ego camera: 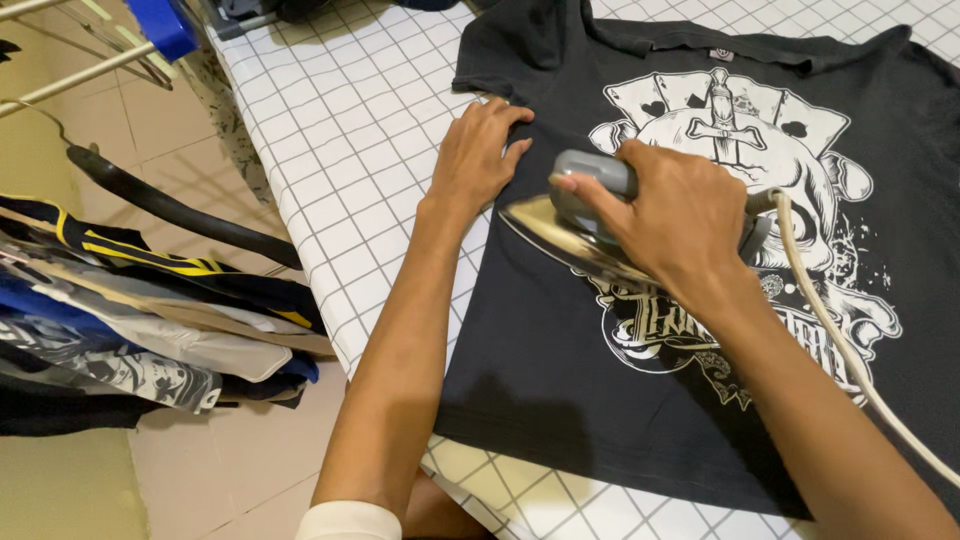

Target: The person irons a black graphic t-shirt on a tiled table, smoothing the fabric with an electric iron. After ironing, the person places the t-shirt on a hanger and hangs it on a nearby clothes rack. The person then picks up a pair of black trousers, lays them flat on the table, and begins ironing the leg.

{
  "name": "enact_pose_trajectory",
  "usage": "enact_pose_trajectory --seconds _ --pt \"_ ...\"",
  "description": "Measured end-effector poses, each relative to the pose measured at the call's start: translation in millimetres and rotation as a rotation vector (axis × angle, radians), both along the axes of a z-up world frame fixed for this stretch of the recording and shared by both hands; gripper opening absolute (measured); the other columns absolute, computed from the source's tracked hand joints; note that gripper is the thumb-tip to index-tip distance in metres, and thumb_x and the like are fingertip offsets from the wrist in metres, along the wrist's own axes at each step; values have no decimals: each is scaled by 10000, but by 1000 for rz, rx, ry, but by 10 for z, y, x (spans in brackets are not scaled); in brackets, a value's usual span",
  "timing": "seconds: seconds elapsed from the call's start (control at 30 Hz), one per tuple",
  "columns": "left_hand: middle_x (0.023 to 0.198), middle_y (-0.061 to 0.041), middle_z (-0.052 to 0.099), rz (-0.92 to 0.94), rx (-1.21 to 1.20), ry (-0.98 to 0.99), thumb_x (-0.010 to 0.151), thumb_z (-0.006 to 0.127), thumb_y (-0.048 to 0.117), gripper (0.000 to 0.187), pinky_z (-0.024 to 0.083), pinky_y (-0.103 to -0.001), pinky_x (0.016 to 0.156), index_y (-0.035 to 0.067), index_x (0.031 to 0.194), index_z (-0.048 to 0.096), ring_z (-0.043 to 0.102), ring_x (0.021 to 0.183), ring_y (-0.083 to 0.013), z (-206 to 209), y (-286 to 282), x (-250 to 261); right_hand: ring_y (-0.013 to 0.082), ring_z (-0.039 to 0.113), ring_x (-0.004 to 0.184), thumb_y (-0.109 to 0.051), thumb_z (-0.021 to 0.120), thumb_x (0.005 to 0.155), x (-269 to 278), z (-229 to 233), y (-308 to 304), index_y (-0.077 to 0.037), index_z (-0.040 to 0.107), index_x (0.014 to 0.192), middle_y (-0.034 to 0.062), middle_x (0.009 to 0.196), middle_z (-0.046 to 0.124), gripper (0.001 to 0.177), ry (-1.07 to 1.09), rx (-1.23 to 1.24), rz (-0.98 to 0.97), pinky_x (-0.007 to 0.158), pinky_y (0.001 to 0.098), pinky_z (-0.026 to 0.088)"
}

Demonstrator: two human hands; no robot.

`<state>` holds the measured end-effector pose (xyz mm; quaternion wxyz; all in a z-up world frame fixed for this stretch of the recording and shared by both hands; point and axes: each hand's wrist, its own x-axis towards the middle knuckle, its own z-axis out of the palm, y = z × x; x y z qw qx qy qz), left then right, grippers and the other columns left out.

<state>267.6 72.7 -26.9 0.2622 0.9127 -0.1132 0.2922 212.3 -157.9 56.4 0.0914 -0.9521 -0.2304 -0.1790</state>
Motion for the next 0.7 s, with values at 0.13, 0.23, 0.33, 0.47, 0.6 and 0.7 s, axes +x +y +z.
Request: enact_pose_trajectory --seconds 0.13,0.23,0.33,0.47,0.6,0.7 --pt "1155 -100 695 -18 17 -29 862 791 178 309 507 -439 913 83 1151 734 622 1077 -317 -2 8 -4 206 649 461 -733 563 942 0 13 14 -109 786 1018 71 649 705 667 59 12 29 403 382 480" --pt "1158 -100 694 -10 21 -18 859 791 179 310 504 -437 912 84 1150 738 621 1081 -314 13 11 -4 198 626 447 -763 572 898 -56 -14 -54 -120 799 973 71 609 700 686 -5 -59 116 398 376 454" --pt "1156 -98 691 -5 38 -22 860 791 177 313 489 -441 906 86 1155 740 616 1091 -307 16 0 -11 179 617 521 -765 553 979 -67 -56 -101 -120 791 956 57 689 708 688 -130 4 196 463 349 441" --pt "1142 -81 689 11 21 19 873 780 184 312 476 -436 916 92 1168 739 613 1090 -287 25 -17 -24 170 593 401 -765 551 900 -63 -65 -111 -137 800 940 42 602 695 677 39 -64 182 389 366 430" --pt "1128 -75 690 7 18 31 887 771 183 298 475 -432 919 93 1169 741 613 1089 -282 22 -6 -23 157 597 413 -777 566 879 -194 -59 -127 -117 795 928 46 571 679 700 25 -60 262 403 358 447" --pt "1150 -89 684 -5 34 -35 885 773 178 298 472 -438 895 80 1164 738 606 1087 -297 -6 3 -20 178 621 490 -756 562 949 -274 -46 -77 -100 796 991 59 644 694 697 -96 -10 242 432 354 455"
